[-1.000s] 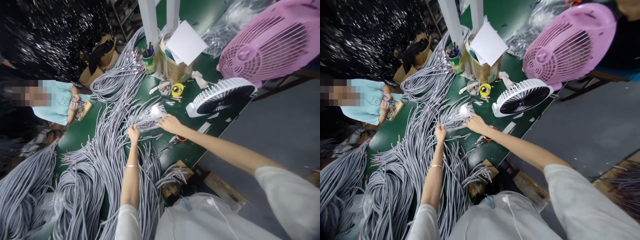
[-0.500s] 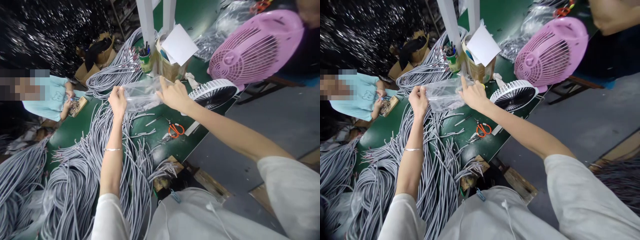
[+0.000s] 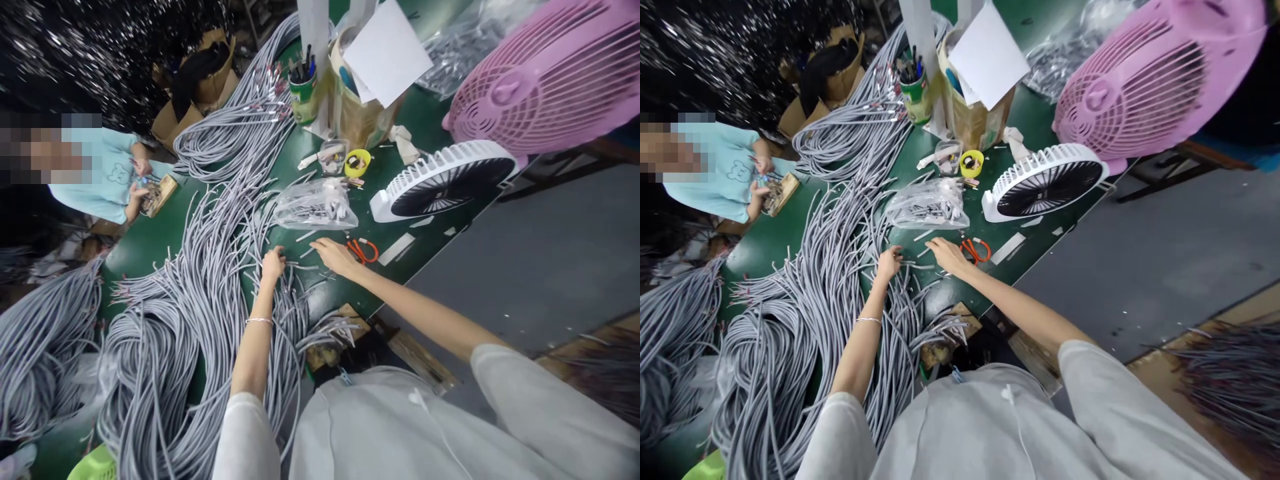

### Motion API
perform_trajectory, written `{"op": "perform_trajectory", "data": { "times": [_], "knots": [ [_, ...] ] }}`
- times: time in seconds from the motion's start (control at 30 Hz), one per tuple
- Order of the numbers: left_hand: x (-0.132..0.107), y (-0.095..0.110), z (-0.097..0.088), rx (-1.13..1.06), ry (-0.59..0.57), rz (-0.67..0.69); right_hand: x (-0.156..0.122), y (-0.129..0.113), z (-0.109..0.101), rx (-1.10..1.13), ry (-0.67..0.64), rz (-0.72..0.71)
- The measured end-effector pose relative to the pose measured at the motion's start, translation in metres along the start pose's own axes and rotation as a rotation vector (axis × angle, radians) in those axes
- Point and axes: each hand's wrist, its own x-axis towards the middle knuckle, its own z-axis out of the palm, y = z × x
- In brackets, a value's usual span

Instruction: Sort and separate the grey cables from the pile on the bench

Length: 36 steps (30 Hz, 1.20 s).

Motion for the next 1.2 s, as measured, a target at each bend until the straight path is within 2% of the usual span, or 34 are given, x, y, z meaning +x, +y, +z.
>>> {"op": "perform_trajectory", "data": {
  "times": [0.17,0.33,0.47,0.57,0.63,0.67,0.73,0.8,0.87,0.93,0.97,1.0,1.07,1.13,1.2],
  "knots": [
    [-0.004,0.009,0.009,0.158,-0.152,0.067,0.012,-0.004,0.003,0.012,-0.058,0.08],
    [-0.006,0.019,0.007,0.174,-0.236,0.124,-0.006,-0.01,-0.012,-0.026,-0.006,0.19],
    [-0.012,0.035,0.0,0.027,-0.191,0.172,-0.007,0.006,-0.043,-0.032,0.124,0.29],
    [-0.011,0.061,-0.005,-0.138,-0.073,0.2,0.002,0.016,-0.058,0.035,0.354,0.349],
    [-0.006,0.081,-0.007,-0.243,0.014,0.195,0.002,0.01,-0.052,0.12,0.449,0.352],
    [-0.004,0.09,-0.008,-0.289,0.046,0.186,0.0,0.004,-0.044,0.159,0.438,0.34],
    [-0.001,0.104,-0.008,-0.361,0.078,0.164,-0.008,-0.014,-0.021,0.223,0.346,0.305],
    [-0.007,0.109,-0.007,-0.426,0.086,0.178,-0.017,-0.032,0.005,0.259,0.246,0.268],
    [-0.026,0.102,-0.001,-0.514,0.138,0.271,-0.025,-0.044,0.025,0.287,0.181,0.236],
    [-0.059,0.084,0.01,-0.604,0.259,0.377,-0.031,-0.047,0.036,0.32,0.131,0.21],
    [-0.08,0.071,0.017,-0.63,0.334,0.387,-0.032,-0.045,0.038,0.336,0.113,0.201],
    [-0.102,0.057,0.026,-0.64,0.406,0.342,-0.033,-0.042,0.039,0.352,0.098,0.195],
    [-0.152,0.025,0.048,-0.598,0.525,0.134,-0.036,-0.034,0.037,0.377,0.073,0.193],
    [-0.201,-0.005,0.071,-0.446,0.567,-0.102,-0.039,-0.024,0.032,0.394,0.052,0.201],
    [-0.242,-0.028,0.093,-0.399,0.569,-0.216,-0.045,-0.017,0.028,0.402,0.037,0.207]
  ]
}}
